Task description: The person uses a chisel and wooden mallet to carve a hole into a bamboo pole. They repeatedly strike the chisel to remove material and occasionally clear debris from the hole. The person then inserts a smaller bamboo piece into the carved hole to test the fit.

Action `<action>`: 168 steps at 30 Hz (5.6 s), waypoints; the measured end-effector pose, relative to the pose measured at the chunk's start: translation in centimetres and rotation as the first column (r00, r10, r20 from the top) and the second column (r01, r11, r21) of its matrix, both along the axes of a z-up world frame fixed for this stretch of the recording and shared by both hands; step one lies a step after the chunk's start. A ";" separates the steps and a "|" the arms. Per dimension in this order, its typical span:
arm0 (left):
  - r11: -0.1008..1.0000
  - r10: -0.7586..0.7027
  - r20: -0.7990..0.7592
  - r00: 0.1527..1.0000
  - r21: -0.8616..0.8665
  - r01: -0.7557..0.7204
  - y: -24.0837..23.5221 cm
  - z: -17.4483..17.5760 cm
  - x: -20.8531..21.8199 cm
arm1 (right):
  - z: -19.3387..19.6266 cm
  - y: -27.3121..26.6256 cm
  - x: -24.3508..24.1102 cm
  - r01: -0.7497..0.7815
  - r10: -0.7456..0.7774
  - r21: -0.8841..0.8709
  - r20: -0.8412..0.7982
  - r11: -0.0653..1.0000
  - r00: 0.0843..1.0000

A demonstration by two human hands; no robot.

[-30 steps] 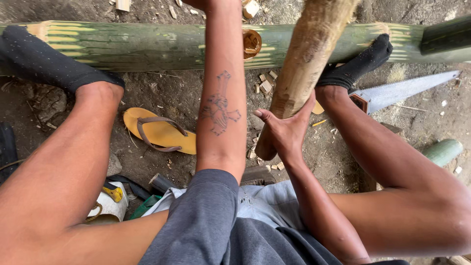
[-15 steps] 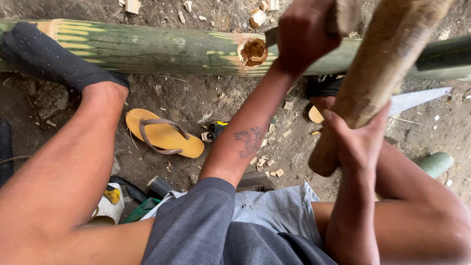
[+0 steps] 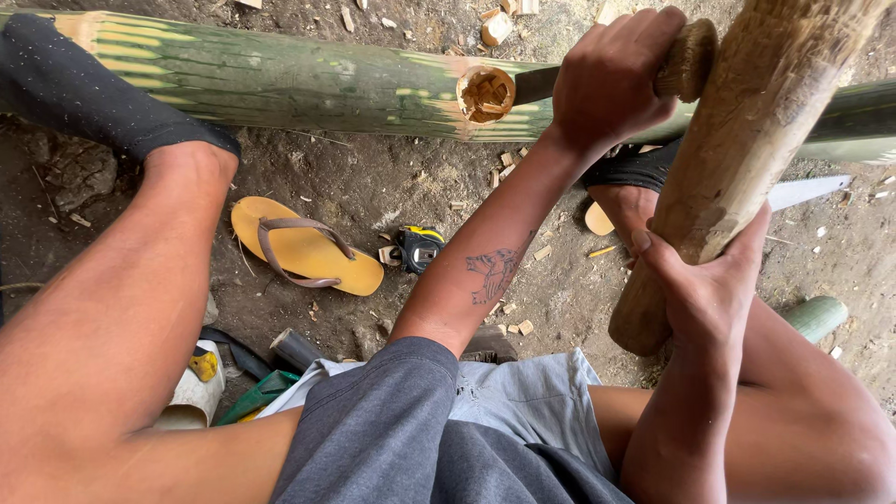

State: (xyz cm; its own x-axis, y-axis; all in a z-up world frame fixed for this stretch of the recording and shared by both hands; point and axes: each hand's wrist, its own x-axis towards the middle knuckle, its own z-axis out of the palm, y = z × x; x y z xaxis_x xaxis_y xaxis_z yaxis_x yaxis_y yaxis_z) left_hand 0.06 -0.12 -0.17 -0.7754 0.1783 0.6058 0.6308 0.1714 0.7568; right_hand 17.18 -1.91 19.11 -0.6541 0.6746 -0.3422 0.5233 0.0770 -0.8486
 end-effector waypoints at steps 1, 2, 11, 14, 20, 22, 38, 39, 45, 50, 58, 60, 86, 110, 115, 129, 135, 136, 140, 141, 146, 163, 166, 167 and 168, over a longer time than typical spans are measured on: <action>1.000 -0.003 0.003 1.000 0.009 0.003 -0.1 0.1 0.0 | 0.0 0.0 0.1 0.007 -0.007 0.002 0.019 1.000 1.000; 1.000 -0.006 0.006 1.000 0.018 0.006 -0.3 0.4 0.0 | -0.1 0.2 0.2 -0.025 0.025 0.018 -0.004 1.000 1.000; 1.000 -0.008 0.072 0.997 0.001 0.008 -0.7 1.6 0.1 | -1.0 1.3 1.5 -0.096 0.098 0.086 -0.026 0.992 0.995; 0.998 0.036 0.017 0.999 0.047 -0.037 -0.4 0.5 0.6 | -0.9 1.1 1.4 -0.118 0.124 0.100 -0.053 0.988 0.991; 0.843 0.109 0.414 0.904 -0.521 0.137 2.3 0.6 -3.0 | -0.2 0.6 1.0 -0.092 0.094 0.093 -0.013 0.991 0.996; 0.857 -0.043 0.505 0.862 -0.426 0.292 2.6 1.4 -3.2 | 0.1 0.3 1.2 -0.077 0.078 0.070 -0.015 0.995 0.997; 0.956 0.291 0.113 0.950 -0.078 -0.284 1.4 -0.1 -1.5 | 2.1 -1.1 0.7 -0.026 0.026 -0.003 -0.089 1.000 0.996; 0.965 0.263 0.109 0.959 -0.038 -0.261 0.7 0.0 -1.1 | 1.9 -1.1 0.8 -0.061 0.063 0.028 -0.088 0.998 0.994; 0.990 0.128 0.099 0.987 0.040 -0.132 -1.4 0.5 0.6 | 1.6 -0.7 1.3 -0.131 0.138 0.100 -0.067 0.986 0.988; 0.978 0.163 0.120 0.979 0.113 -0.176 -0.3 -0.3 -1.5 | 1.7 0.0 1.7 -0.234 0.206 0.311 0.120 0.921 0.971; 0.977 0.206 0.090 0.975 0.034 -0.209 -1.3 0.1 -2.3 | 5.7 -0.1 1.2 -0.221 0.213 0.429 0.068 0.876 0.975; 0.980 0.192 0.113 0.975 0.020 -0.196 -1.3 0.0 -2.6 | 8.7 -1.0 0.3 -0.150 0.197 0.410 -0.073 0.899 0.978; 0.971 0.041 0.098 0.994 0.229 -0.062 -0.1 2.6 -2.1 | 3.9 -0.6 0.1 -0.239 0.195 0.433 0.144 0.869 0.970; 0.979 -0.154 -0.171 0.973 0.109 0.174 -0.9 -2.0 1.1 | 2.6 -2.5 5.0 -0.091 0.092 0.244 0.007 0.965 0.996; 0.981 -0.027 -0.095 0.995 0.189 0.045 -1.2 -2.1 0.1 | 1.6 -1.9 3.7 -0.245 0.203 0.499 0.137 0.831 0.969; 0.987 0.116 0.015 0.993 0.114 -0.117 -1.2 -1.3 -1.1 | 2.1 0.1 0.0 -0.352 0.174 0.526 0.357 0.774 0.918; 0.978 0.151 -0.019 0.988 0.150 -0.146 -1.5 -1.8 -1.7 | 2.0 2.6 2.3 -0.361 0.211 0.477 0.340 0.801 0.916; 0.977 0.152 -0.020 0.988 0.152 -0.147 -1.3 -1.8 -1.6 | 2.5 2.9 2.8 -0.336 0.195 0.484 0.318 0.808 0.928; 0.980 0.136 0.009 0.991 0.149 -0.135 -1.8 -1.7 -2.0 | 2.7 2.3 2.1 -0.309 0.187 0.483 0.284 0.819 0.940; 0.978 0.140 0.009 0.990 0.154 -0.140 -1.8 -1.6 -1.8 | 2.4 2.0 1.6 -0.325 0.194 0.488 0.300 0.810 0.934; 0.966 0.194 0.008 0.981 0.175 -0.192 -2.5 -1.1 -2.9 | 0.6 0.5 -0.6 -0.442 0.242 0.467 0.427 0.766 0.871; 0.955 0.226 -0.014 0.974 0.199 -0.219 -1.3 -4.1 -3.5 | 0.7 1.9 -1.4 -0.369 0.236 0.343 0.371 0.864 0.898; 0.967 0.226 0.006 0.974 0.121 -0.225 -0.5 -5.0 -3.4 | 0.5 1.9 -0.8 -0.364 0.223 0.368 0.371 0.856 0.901; 0.971 0.227 0.015 0.974 0.080 -0.227 -0.3 -5.1 -3.5 | 0.1 1.9 -0.7 -0.366 0.221 0.373 0.378 0.853 0.899; 0.971 0.223 0.028 0.974 0.085 -0.224 -0.2 -5.4 -3.1 | -0.5 1.9 -0.7 -0.375 0.224 0.373 0.389 0.849 0.894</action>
State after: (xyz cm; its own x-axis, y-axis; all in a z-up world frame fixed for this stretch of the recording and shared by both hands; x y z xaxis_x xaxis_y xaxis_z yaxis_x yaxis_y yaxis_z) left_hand -3.06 -0.27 -5.53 -0.8004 -0.0536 0.5970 0.5701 0.2393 0.7859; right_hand 16.52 -0.04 18.58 -0.7527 0.5904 -0.2914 0.6485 0.5887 -0.4826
